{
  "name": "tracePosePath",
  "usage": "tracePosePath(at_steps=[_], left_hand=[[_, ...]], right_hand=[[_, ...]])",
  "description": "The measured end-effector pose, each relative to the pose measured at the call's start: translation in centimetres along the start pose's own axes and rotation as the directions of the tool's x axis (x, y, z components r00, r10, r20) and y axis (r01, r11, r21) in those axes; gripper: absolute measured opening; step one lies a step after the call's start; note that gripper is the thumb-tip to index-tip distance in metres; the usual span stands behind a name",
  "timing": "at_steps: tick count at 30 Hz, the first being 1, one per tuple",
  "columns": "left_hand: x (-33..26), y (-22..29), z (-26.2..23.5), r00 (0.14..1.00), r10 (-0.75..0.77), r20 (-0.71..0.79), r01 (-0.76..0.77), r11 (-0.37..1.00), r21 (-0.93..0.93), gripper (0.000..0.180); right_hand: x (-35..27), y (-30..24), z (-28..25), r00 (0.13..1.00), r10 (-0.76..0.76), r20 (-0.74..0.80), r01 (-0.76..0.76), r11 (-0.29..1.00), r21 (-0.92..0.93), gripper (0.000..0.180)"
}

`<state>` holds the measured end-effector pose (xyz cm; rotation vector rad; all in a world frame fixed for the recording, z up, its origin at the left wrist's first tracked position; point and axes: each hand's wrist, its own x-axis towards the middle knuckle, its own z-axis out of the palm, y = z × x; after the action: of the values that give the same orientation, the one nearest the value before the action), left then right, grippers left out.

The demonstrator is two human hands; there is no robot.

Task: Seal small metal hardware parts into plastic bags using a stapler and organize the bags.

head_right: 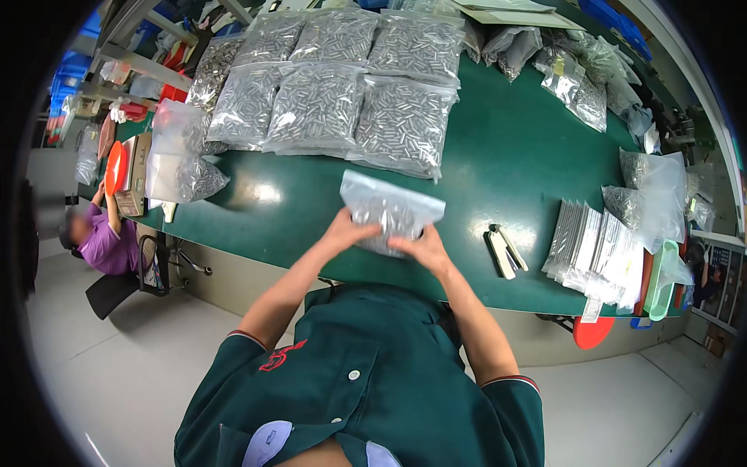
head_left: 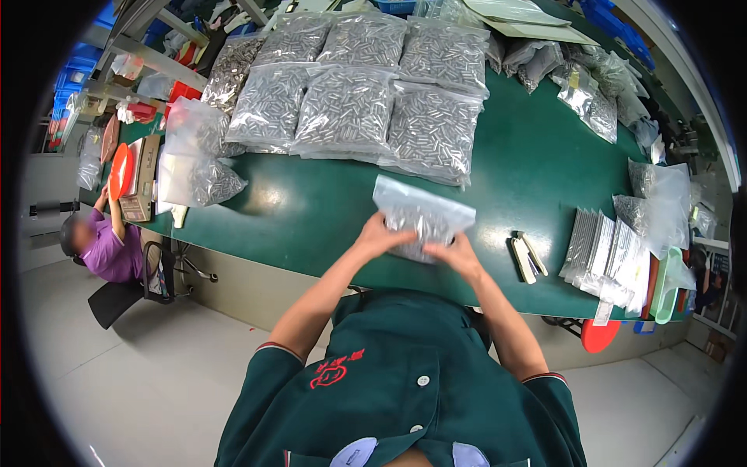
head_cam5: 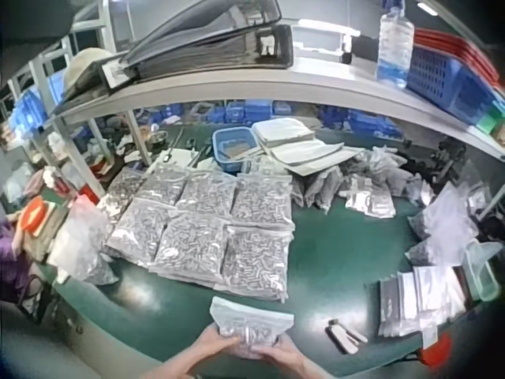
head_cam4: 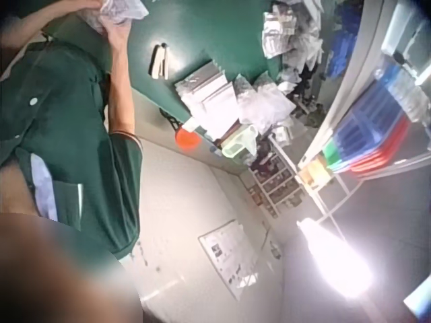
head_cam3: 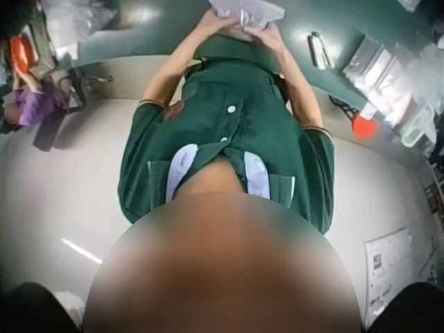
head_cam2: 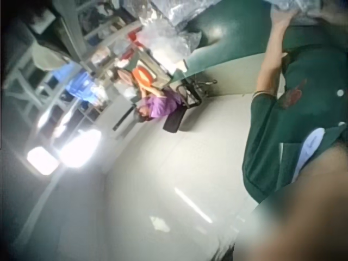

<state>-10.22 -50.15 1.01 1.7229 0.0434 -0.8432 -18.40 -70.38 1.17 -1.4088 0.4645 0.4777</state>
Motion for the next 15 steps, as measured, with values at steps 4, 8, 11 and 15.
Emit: tracePosePath(at_steps=[4, 8, 11, 15], left_hand=[[1.6, 0.4, 0.7, 0.959, -0.216, -0.183, 0.238, 0.965, 0.11, 0.084], [-0.2, -1.4, 0.7, 0.962, -0.262, -0.074, 0.271, 0.951, 0.153, 0.088], [-2.8, -2.2, -0.7, 0.997, -0.072, 0.03, 0.066, 0.981, 0.182, 0.074], [-2.6, 0.5, -0.9, 0.993, -0.104, 0.055, 0.111, 0.983, -0.146, 0.047]], right_hand=[[0.3, -2.6, 0.6, 0.968, 0.236, -0.084, -0.187, 0.903, 0.387, 0.071], [-2.8, -3.7, 0.8, 0.908, 0.4, -0.123, -0.36, 0.897, 0.255, 0.072], [-2.1, -0.8, -2.5, 0.962, 0.259, -0.088, -0.259, 0.966, 0.016, 0.07], [-0.3, -1.2, -3.7, 0.919, 0.312, -0.242, -0.2, 0.896, 0.396, 0.043]])
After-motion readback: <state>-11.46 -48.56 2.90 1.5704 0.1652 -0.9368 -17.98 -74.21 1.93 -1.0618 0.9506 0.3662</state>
